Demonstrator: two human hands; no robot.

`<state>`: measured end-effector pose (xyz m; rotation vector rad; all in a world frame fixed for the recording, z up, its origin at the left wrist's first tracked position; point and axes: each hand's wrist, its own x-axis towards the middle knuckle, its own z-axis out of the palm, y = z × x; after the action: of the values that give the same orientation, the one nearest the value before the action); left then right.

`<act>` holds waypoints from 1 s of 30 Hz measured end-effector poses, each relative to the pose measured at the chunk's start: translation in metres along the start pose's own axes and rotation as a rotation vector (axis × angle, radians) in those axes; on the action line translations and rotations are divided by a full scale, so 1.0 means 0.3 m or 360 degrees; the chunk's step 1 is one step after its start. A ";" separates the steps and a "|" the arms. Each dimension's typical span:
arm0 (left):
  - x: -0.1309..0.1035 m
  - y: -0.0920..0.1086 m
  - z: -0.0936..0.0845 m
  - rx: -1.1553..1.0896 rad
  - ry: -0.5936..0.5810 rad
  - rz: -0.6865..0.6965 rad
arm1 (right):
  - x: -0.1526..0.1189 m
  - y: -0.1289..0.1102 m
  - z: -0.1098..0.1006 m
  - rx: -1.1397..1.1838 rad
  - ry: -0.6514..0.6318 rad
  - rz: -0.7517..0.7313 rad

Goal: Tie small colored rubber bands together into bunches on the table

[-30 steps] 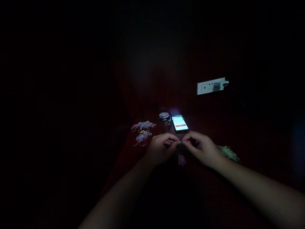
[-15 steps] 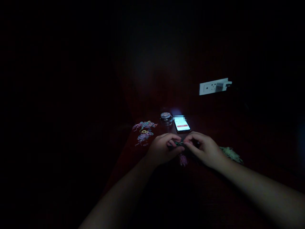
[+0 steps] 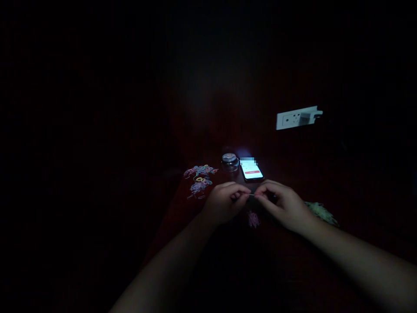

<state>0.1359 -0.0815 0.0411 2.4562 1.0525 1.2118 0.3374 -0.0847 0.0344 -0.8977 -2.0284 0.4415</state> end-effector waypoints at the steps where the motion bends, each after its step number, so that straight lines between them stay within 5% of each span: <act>1: 0.001 0.000 -0.002 0.0021 -0.0009 0.0014 | 0.000 0.002 -0.001 -0.0004 -0.0006 0.0006; 30: 0.006 -0.012 -0.004 0.0209 -0.0015 0.0025 | 0.004 0.040 -0.006 -0.0028 0.0030 0.0019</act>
<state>0.1340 -0.0779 0.0413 2.5696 1.1466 1.1692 0.3438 -0.0757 0.0291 -0.9222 -2.0137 0.4208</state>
